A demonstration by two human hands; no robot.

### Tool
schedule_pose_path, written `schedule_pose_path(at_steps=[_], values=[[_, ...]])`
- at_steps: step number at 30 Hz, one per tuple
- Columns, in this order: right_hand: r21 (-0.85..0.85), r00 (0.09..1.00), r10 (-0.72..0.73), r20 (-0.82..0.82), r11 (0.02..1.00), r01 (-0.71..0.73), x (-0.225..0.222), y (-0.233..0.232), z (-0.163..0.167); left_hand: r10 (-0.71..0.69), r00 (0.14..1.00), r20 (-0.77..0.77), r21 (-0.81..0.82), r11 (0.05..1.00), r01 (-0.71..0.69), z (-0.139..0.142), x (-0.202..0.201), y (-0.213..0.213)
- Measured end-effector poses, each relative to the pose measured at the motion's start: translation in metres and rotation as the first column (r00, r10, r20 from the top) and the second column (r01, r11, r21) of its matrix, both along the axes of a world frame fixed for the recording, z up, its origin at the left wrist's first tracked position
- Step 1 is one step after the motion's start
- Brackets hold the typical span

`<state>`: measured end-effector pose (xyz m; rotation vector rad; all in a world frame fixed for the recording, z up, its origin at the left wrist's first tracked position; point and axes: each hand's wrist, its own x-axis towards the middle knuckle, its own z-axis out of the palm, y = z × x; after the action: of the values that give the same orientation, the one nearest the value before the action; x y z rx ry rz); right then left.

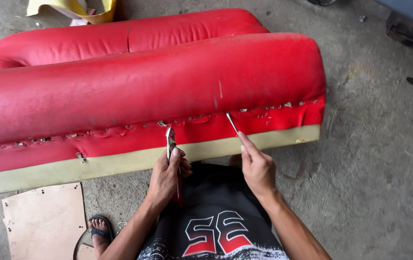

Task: The person uses pliers and a metal pry tool to remove staples from the underside of a red upholstered sofa. They work along the seam, prying up and pulling out staples one by one.

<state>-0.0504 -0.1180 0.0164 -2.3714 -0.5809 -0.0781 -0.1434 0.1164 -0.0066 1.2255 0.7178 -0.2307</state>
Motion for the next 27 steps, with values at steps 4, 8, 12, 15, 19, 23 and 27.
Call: schedule_pose_path(at_steps=[4, 8, 12, 15, 19, 23, 27], values=[[-0.185, 0.988, -0.004, 0.155, 0.982, 0.033, -0.005, -0.008, -0.024, -0.037, 0.998, -0.043, 0.072, 0.997, 0.04, 0.006, 0.0, -0.015], [0.166, 0.977, -0.071, -0.201, 0.98, 0.105, -0.013, -0.008, -0.037, -0.086, 0.993, -0.077, 0.165, 0.982, 0.097, 0.015, -0.008, -0.031], [0.452, 0.294, 0.371, -0.881, 0.478, 0.753, -0.019, -0.008, -0.034, -0.078, 0.996, 0.033, -0.003, 0.997, 0.078, 0.019, -0.017, -0.041], [0.516, 0.281, 0.508, -0.815, 0.412, 0.751, -0.017, -0.007, -0.031, -0.045, 0.999, 0.025, -0.127, 0.991, 0.047, 0.021, -0.022, -0.043], [0.463, 0.805, -0.007, -0.593, 0.816, 0.348, -0.009, 0.001, -0.033, -0.08, 0.997, 0.019, -0.152, 0.985, 0.082, 0.026, -0.028, -0.042], [-0.001, 0.997, -0.023, 0.073, 1.0, 0.023, -0.003, -0.002, -0.029, -0.093, 0.995, 0.036, -0.143, 0.985, 0.098, 0.033, -0.034, -0.04], [0.222, 0.949, -0.073, -0.308, 0.964, 0.146, -0.015, 0.0, -0.029, -0.101, 0.994, 0.037, -0.122, 0.987, 0.105, 0.035, -0.03, -0.037]])
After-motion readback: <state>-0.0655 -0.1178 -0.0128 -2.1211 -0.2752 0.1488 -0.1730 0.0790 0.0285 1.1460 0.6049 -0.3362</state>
